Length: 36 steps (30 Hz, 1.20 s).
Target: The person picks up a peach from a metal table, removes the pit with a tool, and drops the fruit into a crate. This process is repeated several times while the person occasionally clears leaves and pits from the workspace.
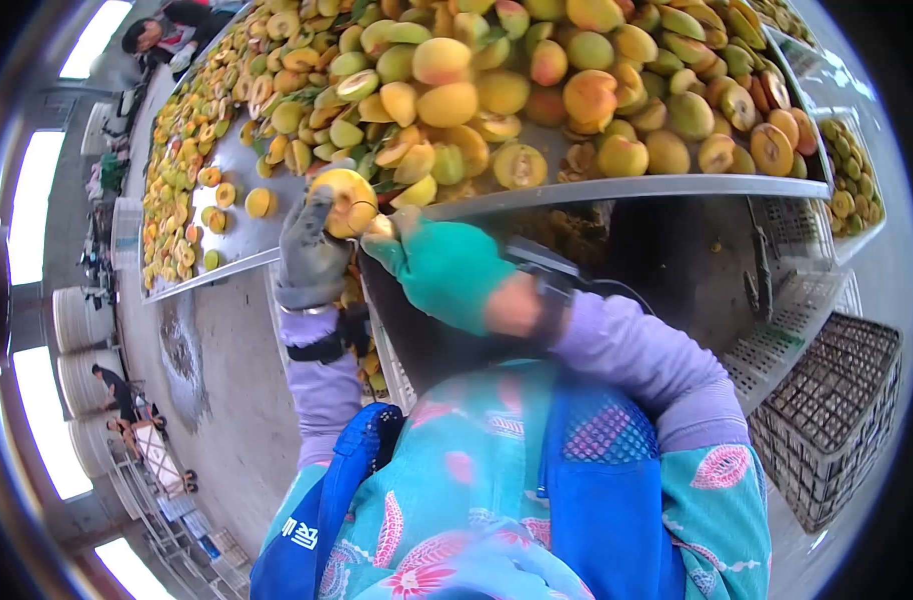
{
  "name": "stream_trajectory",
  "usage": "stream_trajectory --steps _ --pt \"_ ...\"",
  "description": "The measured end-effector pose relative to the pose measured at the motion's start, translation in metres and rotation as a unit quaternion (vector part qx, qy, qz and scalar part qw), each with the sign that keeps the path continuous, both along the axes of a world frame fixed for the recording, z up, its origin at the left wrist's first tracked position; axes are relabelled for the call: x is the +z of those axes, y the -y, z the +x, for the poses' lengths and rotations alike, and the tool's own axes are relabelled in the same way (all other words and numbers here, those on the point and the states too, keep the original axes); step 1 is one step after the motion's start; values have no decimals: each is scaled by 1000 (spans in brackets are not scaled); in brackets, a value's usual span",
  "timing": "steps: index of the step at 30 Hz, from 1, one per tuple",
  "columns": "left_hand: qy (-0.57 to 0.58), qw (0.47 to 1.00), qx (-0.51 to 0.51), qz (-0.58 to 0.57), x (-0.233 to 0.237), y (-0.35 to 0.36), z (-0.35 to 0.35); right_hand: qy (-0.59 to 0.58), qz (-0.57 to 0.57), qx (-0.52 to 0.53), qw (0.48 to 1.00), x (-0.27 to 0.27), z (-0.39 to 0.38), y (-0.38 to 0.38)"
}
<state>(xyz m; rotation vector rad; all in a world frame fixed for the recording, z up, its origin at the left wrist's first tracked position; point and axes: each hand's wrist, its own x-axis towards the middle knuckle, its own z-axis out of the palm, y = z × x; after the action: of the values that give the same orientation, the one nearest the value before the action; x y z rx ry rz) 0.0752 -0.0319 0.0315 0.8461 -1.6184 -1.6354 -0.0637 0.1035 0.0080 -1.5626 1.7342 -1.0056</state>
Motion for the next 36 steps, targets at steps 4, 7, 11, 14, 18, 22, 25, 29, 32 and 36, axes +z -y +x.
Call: stream_trajectory --steps 4,7,11,14,18,22,25,29,32,36 --pt "-179 951 -17 250 -17 -37 -43 89 64 -74 991 5 -10 -13" --pt "-103 993 -2 60 -22 -50 -57 137 62 -95 984 3 -16 -19" --pt "-41 983 66 -163 -24 -57 -64 187 77 -105 974 3 -17 -19" --pt "-81 982 110 -129 -25 -64 -68 286 94 -114 947 7 -11 -20" --pt "-64 970 145 -185 -35 -70 -76 421 78 -133 894 -6 4 -20" --pt "-55 982 66 -166 -48 -63 -67 388 84 -69 915 -2 -18 -27" --pt "-55 995 83 29 -36 -61 -68 620 179 -28 764 5 -19 -29" --pt "-40 998 35 37 -23 -57 -75 815 206 113 529 -9 -23 -29" --pt "-86 989 -82 85 -19 -52 -73 878 166 173 415 -10 -22 -34" --pt "-87 989 -111 51 -23 -56 -78 855 170 172 458 -8 -22 -41"
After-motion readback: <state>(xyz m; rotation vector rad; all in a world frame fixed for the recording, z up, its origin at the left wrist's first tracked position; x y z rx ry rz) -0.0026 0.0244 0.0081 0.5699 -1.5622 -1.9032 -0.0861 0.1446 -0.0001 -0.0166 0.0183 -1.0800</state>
